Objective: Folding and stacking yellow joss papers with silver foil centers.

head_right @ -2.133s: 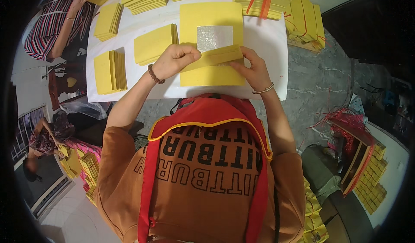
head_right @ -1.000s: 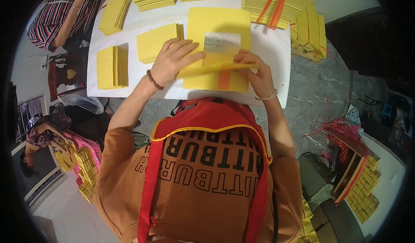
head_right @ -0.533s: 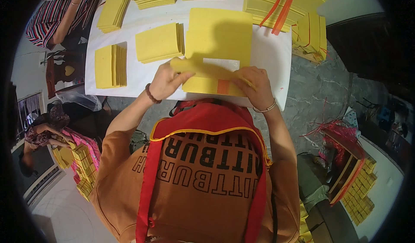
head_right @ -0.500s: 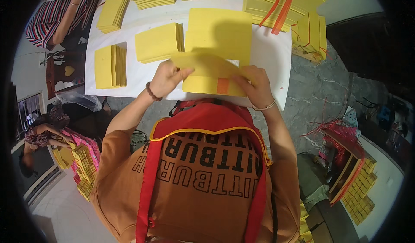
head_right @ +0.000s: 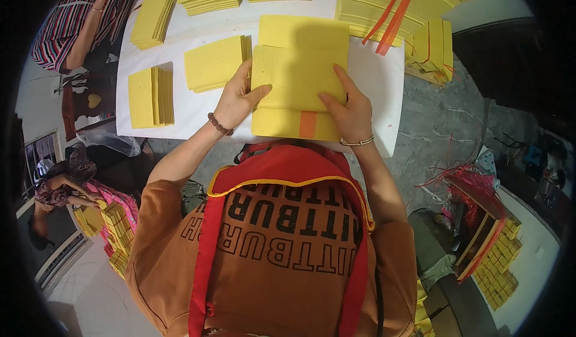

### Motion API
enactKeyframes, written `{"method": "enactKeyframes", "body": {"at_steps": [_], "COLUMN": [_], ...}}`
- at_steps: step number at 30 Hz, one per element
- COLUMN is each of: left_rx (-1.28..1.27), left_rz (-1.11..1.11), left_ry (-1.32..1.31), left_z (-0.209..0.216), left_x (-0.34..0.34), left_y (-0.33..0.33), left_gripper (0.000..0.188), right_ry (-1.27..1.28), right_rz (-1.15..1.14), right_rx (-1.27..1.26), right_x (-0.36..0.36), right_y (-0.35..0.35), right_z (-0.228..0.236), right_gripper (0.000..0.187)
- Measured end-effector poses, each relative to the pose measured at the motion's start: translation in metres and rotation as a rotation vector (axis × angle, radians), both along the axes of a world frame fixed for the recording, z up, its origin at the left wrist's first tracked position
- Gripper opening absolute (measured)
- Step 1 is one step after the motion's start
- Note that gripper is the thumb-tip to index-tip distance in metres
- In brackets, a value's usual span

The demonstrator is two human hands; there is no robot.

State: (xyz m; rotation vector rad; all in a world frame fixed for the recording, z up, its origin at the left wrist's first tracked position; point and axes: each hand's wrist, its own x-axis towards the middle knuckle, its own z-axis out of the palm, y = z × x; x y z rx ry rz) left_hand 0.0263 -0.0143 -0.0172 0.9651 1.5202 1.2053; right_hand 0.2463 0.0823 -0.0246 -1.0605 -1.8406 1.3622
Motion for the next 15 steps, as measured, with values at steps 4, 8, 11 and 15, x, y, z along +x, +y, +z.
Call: {"method": "enactKeyframes", "body": {"at_steps": [4, 8, 11, 15], "left_rx": [-0.083, -0.113, -0.061, -0.007], "left_rz": [0.001, -0.01, 0.01, 0.04], "left_ry": [0.294, 0.451, 0.44, 0.35], "left_z": [0.007, 0.019, 0.021, 0.015], "left_x": [-0.001, 0.001, 0.002, 0.004], "left_y": [0.001, 0.003, 0.003, 0.002], "left_gripper": [0.065, 0.072, 0.073, 0.072], "right_ry": [-0.052, -0.088, -0.083, -0.118], "right_rz": [-0.031, -0.037, -0.046, -0.086], "right_rx": [-0.026, -0.041, -0.008, 0.024], "right_x": [-0.001, -0.001, -0.002, -0.007], "right_y": [-0.002, 0.001, 0.001, -0.002], "right_z": [-0.005, -0.006, -0.007, -0.001], "right_gripper": [0.057, 0.056, 0.055, 0.055]}}
